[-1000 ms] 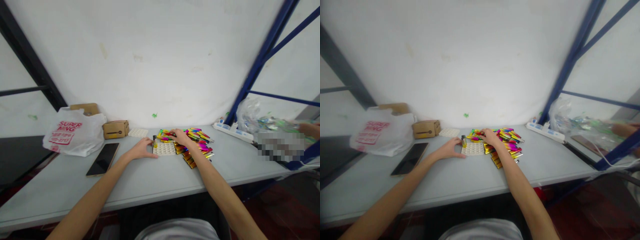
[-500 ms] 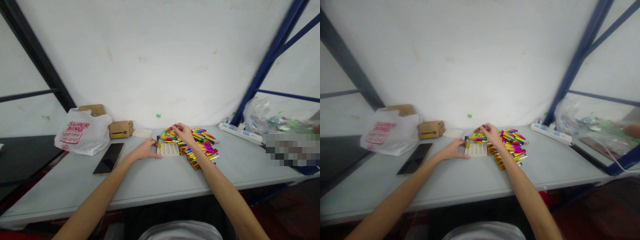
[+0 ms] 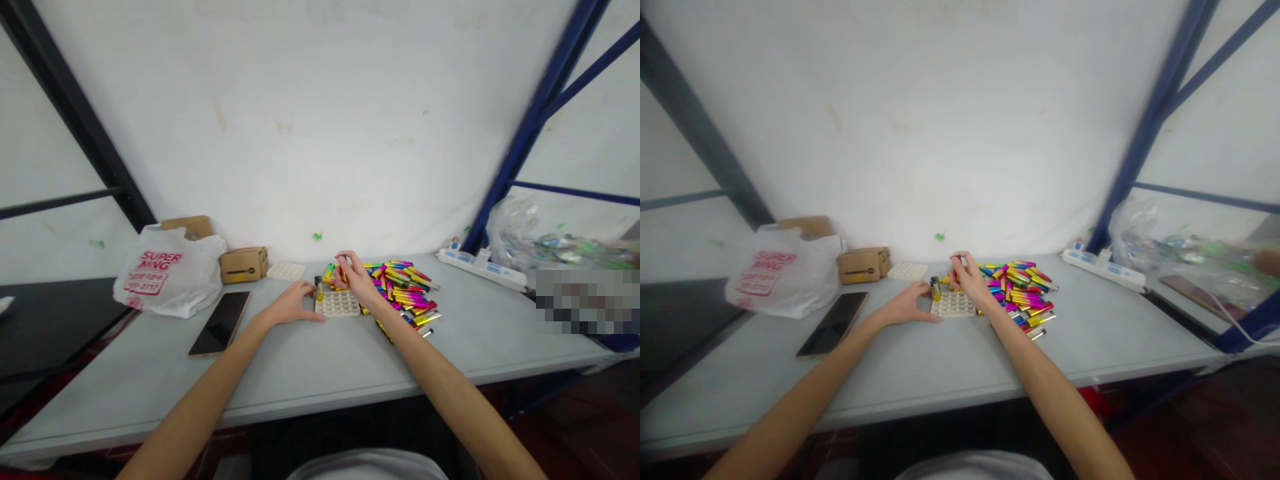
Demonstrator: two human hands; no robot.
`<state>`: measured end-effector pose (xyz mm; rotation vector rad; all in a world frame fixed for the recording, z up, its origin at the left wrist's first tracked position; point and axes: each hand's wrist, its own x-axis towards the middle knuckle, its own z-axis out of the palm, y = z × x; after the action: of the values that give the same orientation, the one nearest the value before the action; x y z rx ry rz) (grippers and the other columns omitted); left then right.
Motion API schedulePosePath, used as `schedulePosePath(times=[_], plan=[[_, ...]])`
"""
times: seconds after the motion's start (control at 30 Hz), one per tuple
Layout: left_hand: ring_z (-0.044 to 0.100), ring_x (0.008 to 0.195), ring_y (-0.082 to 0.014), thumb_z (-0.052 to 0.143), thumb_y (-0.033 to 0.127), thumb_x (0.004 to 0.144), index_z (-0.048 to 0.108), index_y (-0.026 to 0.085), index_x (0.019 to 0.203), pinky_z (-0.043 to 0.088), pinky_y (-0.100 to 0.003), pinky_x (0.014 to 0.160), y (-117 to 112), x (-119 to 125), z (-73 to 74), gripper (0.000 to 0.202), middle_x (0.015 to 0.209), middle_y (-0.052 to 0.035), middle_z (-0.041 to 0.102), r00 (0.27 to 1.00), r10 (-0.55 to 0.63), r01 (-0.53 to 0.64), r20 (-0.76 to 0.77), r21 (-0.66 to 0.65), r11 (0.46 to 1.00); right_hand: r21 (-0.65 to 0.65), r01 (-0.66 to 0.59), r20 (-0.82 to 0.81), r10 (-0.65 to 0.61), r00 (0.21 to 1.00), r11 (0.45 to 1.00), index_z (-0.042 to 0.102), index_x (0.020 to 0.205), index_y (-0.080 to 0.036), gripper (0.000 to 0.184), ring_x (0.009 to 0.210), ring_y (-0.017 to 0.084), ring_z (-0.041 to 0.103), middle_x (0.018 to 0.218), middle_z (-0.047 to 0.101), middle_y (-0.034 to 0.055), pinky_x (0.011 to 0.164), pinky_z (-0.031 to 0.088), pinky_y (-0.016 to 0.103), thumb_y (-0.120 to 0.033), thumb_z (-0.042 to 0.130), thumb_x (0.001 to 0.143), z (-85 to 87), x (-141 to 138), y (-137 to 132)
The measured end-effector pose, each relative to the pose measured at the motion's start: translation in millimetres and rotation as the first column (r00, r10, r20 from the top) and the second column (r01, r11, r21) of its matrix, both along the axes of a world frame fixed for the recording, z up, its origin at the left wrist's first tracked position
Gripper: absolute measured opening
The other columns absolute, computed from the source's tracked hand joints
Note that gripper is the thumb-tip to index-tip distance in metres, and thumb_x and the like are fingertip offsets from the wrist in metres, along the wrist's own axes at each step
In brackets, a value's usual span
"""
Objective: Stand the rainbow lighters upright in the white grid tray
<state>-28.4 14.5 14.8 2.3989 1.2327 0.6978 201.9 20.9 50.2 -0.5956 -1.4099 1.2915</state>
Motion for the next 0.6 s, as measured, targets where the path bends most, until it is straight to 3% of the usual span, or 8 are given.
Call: schedulePosePath(times=[0.07,0.2,0.3,0.37,0.47,0.6], plan=[[0.066,0.099,-0.0321,0.089,0.078,0.061,0.075,0.020,0.103,0.055,-0.045,0.095,0.0,0.3,0.5,0.072,0.106,-0.0087,0.070,1.000,0.000,0.000,-0.002,-0.001,1.000,-0.040,0.004,0.005,-0.004,1.000,0.999,0.046,0.104,-0.029,0.054,0.048,0.009,0.031,0.061,0.032,-0.0133,0.049,0.029,0.020,-0.077,0.066,0.087,-0.1,-1.0,-3.2],[0.066,0.099,-0.0323,0.089,0.079,0.061,0.075,0.020,0.101,0.055,-0.044,0.095,0.4,0.5,0.7,0.073,0.106,-0.0087,0.069,1.000,0.004,-0.004,-0.006,0.005,1.000,-0.166,-0.018,0.070,0.030,0.997,0.986,0.050,0.101,-0.029,0.057,0.045,0.010,0.020,0.062,0.029,-0.0112,0.044,0.017,0.022,-0.084,0.054,0.090,-0.8,1.5,-4.5],[0.067,0.098,-0.0316,0.089,0.079,0.061,0.075,0.021,0.102,0.056,-0.044,0.094,1.0,0.4,0.1,0.073,0.106,-0.0081,0.069,1.000,0.005,-0.005,-0.004,0.009,1.000,-0.258,-0.060,0.126,0.095,0.988,0.964,0.046,0.082,-0.026,0.060,0.044,0.009,0.014,0.057,0.024,-0.0101,0.044,0.012,0.024,-0.086,0.044,0.092,-1.5,2.8,-2.3],[0.067,0.098,-0.0316,0.089,0.079,0.061,0.075,0.021,0.102,0.056,-0.044,0.094,1.2,0.2,-0.3,0.072,0.105,-0.0079,0.069,1.000,0.004,-0.004,-0.004,0.014,1.000,-0.301,-0.014,0.165,0.067,0.984,0.953,0.037,0.072,-0.027,0.060,0.044,0.009,0.013,0.054,0.021,-0.0096,0.043,0.011,0.025,-0.083,0.041,0.093,-2.1,1.9,-1.1],[0.066,0.098,-0.0319,0.089,0.079,0.061,0.075,0.021,0.101,0.056,-0.044,0.095,1.2,-0.1,-0.6,0.071,0.105,-0.0080,0.069,1.000,0.004,-0.004,-0.010,0.020,1.000,-0.290,0.090,0.206,-0.029,0.978,0.953,0.031,0.066,-0.028,0.056,0.041,0.010,0.015,0.049,0.022,-0.0082,0.041,0.013,0.026,-0.074,0.036,0.098,-3.7,-1.1,-0.8],[0.066,0.098,-0.0321,0.088,0.079,0.061,0.075,0.020,0.101,0.055,-0.045,0.095,0.5,-0.4,0.0,0.073,0.106,-0.0086,0.069,1.000,0.010,-0.010,-0.017,0.012,1.000,-0.181,0.159,0.268,-0.107,0.957,0.970,0.033,0.063,-0.028,0.052,0.040,0.012,0.023,0.046,0.028,-0.0058,0.041,0.017,0.026,-0.065,0.031,0.101,-7.0,-3.5,-1.6]])
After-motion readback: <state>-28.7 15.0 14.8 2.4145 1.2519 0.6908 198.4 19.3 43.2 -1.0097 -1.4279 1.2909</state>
